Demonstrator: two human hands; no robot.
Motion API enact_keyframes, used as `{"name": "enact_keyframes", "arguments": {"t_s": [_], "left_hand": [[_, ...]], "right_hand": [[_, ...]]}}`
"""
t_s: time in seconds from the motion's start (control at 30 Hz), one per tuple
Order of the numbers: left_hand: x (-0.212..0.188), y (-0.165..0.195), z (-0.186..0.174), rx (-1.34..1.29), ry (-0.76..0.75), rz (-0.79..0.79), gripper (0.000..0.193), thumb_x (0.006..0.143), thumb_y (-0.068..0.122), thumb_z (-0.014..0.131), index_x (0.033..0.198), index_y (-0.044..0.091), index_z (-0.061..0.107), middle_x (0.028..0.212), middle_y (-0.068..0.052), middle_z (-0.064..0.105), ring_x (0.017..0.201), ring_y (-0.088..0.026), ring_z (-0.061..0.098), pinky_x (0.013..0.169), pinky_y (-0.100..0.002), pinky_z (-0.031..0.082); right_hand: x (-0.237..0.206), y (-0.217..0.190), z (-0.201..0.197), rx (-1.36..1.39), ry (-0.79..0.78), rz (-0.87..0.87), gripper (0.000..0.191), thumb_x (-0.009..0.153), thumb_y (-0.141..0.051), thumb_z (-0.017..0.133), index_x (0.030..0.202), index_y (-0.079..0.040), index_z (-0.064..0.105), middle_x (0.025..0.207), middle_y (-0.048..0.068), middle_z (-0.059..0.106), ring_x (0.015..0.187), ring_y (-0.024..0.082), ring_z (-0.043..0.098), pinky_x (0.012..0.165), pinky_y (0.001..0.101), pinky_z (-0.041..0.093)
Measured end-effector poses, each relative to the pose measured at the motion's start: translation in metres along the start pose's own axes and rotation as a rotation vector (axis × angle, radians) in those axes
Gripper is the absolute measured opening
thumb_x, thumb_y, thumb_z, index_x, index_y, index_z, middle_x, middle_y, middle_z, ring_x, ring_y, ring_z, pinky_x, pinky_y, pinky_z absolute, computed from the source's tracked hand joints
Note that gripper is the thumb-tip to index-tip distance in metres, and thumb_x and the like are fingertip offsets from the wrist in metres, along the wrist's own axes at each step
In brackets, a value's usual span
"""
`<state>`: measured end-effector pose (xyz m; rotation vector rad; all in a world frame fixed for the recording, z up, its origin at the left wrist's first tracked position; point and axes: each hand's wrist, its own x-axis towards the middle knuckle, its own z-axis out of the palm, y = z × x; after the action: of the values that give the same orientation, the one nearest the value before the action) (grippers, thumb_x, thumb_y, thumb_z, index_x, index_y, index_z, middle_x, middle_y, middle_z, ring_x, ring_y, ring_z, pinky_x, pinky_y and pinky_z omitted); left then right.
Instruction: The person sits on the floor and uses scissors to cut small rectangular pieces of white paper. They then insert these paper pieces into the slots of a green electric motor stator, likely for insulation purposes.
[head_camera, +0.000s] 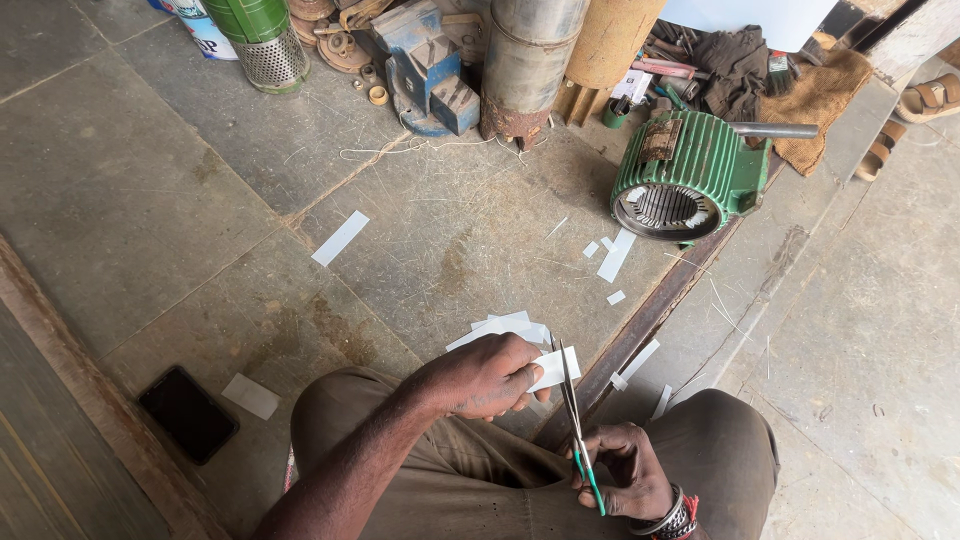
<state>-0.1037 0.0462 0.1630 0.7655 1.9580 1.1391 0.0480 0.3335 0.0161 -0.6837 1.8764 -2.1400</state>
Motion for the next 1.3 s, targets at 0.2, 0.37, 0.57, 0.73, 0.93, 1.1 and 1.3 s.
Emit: {"name": "enact_keyframes", "arguments": {"t_s": [0.2, 0.37, 0.57, 0.73, 0.93, 1.1, 1.3], "left_hand": [[0.001, 0.000, -0.001, -0.001, -0.005, 0.013, 0.034, 0.107, 0.019, 0.043, 0.096, 0.002, 0.070, 0.067, -0.003, 0.065, 0.055, -0.010, 0.062, 0.052, -0.032, 0.057], [0.001, 0.002, -0.005, -0.039, -0.023, -0.063, 0.031, 0.107, 0.020, 0.042, 0.103, 0.002, 0.067, 0.073, -0.003, 0.066, 0.056, -0.009, 0.061, 0.048, -0.029, 0.057], [0.000, 0.002, -0.009, -0.054, -0.004, -0.119, 0.029, 0.106, 0.021, 0.042, 0.106, 0.003, 0.064, 0.075, 0.001, 0.065, 0.057, -0.007, 0.060, 0.049, -0.028, 0.058], [0.003, -0.002, -0.011, -0.046, -0.018, -0.136, 0.033, 0.108, 0.022, 0.040, 0.101, 0.004, 0.067, 0.068, 0.000, 0.061, 0.054, -0.007, 0.059, 0.050, -0.027, 0.058], [0.005, -0.007, -0.009, -0.057, -0.020, -0.091, 0.034, 0.108, 0.022, 0.043, 0.095, 0.004, 0.068, 0.064, 0.002, 0.058, 0.053, -0.006, 0.057, 0.048, -0.027, 0.055], [0.003, -0.008, -0.009, -0.085, -0.027, -0.081, 0.034, 0.107, 0.022, 0.044, 0.092, 0.003, 0.069, 0.063, 0.002, 0.056, 0.052, -0.006, 0.055, 0.047, -0.027, 0.053], [0.002, -0.010, -0.009, -0.141, -0.048, -0.104, 0.032, 0.107, 0.021, 0.045, 0.097, 0.003, 0.069, 0.062, 0.003, 0.055, 0.050, -0.006, 0.052, 0.045, -0.027, 0.050]], "right_hand": [[0.001, -0.001, 0.005, 0.042, 0.058, -0.035, 0.065, 0.079, -0.001, 0.092, 0.130, 0.001, 0.052, 0.099, 0.017, 0.076, 0.084, 0.023, 0.075, 0.078, 0.0403, 0.063], [0.001, -0.006, 0.000, -0.018, 0.039, 0.052, 0.052, 0.079, 0.003, 0.094, 0.122, 0.003, 0.064, 0.094, 0.018, 0.075, 0.081, 0.024, 0.075, 0.074, 0.0395, 0.061], [0.003, -0.007, 0.002, 0.008, 0.041, -0.006, 0.049, 0.079, 0.010, 0.090, 0.121, 0.004, 0.064, 0.092, 0.015, 0.074, 0.078, 0.022, 0.073, 0.072, 0.0353, 0.058], [-0.002, -0.002, 0.008, -0.034, 0.110, -0.050, 0.055, 0.076, 0.011, 0.090, 0.123, 0.004, 0.061, 0.090, 0.014, 0.071, 0.079, 0.019, 0.070, 0.070, 0.0349, 0.056], [-0.003, 0.004, 0.007, -0.037, 0.146, -0.067, 0.054, 0.075, 0.005, 0.090, 0.117, 0.002, 0.058, 0.095, 0.019, 0.075, 0.077, 0.019, 0.074, 0.065, 0.0343, 0.060], [-0.004, 0.003, -0.001, -0.011, 0.068, 0.195, 0.043, 0.073, 0.007, 0.094, 0.111, 0.012, 0.074, 0.072, 0.020, 0.076, 0.061, 0.020, 0.071, 0.056, 0.0332, 0.051], [-0.011, 0.012, 0.019, 0.063, 0.288, -0.026, 0.054, 0.071, 0.005, 0.091, 0.115, 0.007, 0.060, 0.074, 0.014, 0.074, 0.066, 0.016, 0.072, 0.061, 0.0317, 0.056]]}}
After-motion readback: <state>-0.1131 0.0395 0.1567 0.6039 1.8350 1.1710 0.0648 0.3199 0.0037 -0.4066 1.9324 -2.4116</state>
